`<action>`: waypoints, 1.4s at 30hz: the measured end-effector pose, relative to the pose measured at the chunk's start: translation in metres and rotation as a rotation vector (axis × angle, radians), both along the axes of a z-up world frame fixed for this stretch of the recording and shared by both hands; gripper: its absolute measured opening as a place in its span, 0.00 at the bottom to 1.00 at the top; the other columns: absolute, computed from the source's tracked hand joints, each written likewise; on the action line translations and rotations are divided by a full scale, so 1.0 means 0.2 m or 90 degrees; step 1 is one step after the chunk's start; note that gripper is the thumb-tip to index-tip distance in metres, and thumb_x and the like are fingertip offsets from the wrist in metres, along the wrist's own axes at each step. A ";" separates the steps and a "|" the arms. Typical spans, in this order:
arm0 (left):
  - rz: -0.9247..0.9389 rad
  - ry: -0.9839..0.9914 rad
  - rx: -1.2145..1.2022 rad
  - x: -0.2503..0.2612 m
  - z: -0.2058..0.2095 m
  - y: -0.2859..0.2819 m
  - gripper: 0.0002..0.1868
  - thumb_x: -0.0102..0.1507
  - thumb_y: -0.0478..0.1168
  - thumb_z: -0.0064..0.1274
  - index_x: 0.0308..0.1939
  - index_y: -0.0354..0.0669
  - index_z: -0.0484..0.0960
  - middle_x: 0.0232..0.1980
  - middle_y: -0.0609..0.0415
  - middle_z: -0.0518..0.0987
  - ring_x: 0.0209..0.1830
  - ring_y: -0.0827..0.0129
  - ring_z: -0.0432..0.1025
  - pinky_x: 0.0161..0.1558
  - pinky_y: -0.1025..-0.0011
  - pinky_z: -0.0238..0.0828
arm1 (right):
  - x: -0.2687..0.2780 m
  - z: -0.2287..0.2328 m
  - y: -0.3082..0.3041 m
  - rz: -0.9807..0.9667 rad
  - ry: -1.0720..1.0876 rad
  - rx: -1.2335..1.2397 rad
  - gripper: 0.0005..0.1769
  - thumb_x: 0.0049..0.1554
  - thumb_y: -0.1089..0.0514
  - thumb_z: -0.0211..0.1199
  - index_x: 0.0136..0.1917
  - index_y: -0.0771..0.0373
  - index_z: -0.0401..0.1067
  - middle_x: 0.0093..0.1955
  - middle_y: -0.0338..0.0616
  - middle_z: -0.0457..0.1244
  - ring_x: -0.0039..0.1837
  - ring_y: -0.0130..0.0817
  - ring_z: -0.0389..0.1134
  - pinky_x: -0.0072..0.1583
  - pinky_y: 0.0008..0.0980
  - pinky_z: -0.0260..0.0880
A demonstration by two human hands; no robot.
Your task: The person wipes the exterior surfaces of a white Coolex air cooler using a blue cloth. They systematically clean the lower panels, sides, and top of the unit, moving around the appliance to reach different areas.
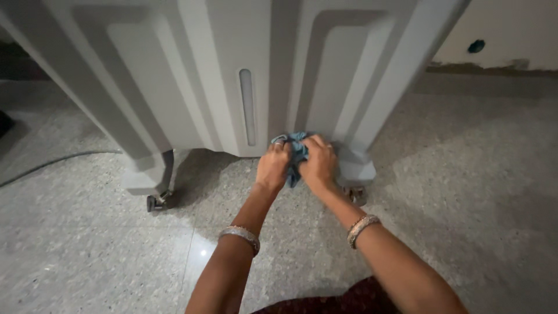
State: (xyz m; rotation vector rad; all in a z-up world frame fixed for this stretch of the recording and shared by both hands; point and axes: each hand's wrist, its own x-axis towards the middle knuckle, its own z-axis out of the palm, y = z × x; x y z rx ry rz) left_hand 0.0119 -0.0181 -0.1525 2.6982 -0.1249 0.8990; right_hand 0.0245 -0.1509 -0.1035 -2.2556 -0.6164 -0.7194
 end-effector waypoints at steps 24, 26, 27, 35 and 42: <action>-0.093 -0.329 0.118 0.02 0.67 -0.19 0.53 0.52 0.33 0.57 0.79 0.41 0.47 0.71 0.32 0.63 0.67 0.42 0.65 0.65 0.58 0.69 | 0.18 0.60 -0.11 -0.067 -0.186 0.272 0.12 0.51 0.65 0.66 0.50 0.60 0.75 0.52 0.49 0.67 0.56 0.53 0.70 0.57 0.44 0.70; -0.056 -0.348 0.176 0.12 0.80 -0.17 0.50 0.57 0.28 0.57 0.79 0.41 0.48 0.71 0.33 0.64 0.66 0.45 0.67 0.64 0.59 0.71 | 0.18 0.70 -0.10 -0.079 -0.202 0.255 0.17 0.51 0.64 0.68 0.55 0.59 0.74 0.55 0.49 0.67 0.59 0.52 0.69 0.59 0.45 0.69; -0.060 -0.337 0.178 0.17 0.87 -0.15 0.48 0.58 0.29 0.57 0.80 0.40 0.50 0.70 0.35 0.65 0.64 0.46 0.67 0.63 0.59 0.71 | 0.18 0.72 -0.09 -0.075 -0.220 0.231 0.23 0.50 0.64 0.69 0.60 0.58 0.72 0.59 0.48 0.67 0.62 0.52 0.68 0.61 0.46 0.68; -0.100 -0.267 0.105 0.20 0.89 -0.12 0.40 0.54 0.26 0.54 0.72 0.37 0.63 0.63 0.45 0.71 0.63 0.53 0.70 0.58 0.64 0.75 | 0.12 0.52 -0.15 0.034 -0.245 0.061 0.56 0.45 0.67 0.70 0.82 0.51 0.49 0.77 0.58 0.49 0.74 0.62 0.55 0.71 0.58 0.59; -0.015 -0.347 0.153 0.19 1.01 -0.10 0.40 0.60 0.27 0.52 0.77 0.34 0.61 0.74 0.43 0.63 0.70 0.53 0.64 0.64 0.61 0.71 | 0.28 0.71 -0.22 -0.010 -0.326 0.018 0.48 0.49 0.76 0.66 0.80 0.49 0.63 0.80 0.44 0.54 0.78 0.53 0.58 0.76 0.52 0.59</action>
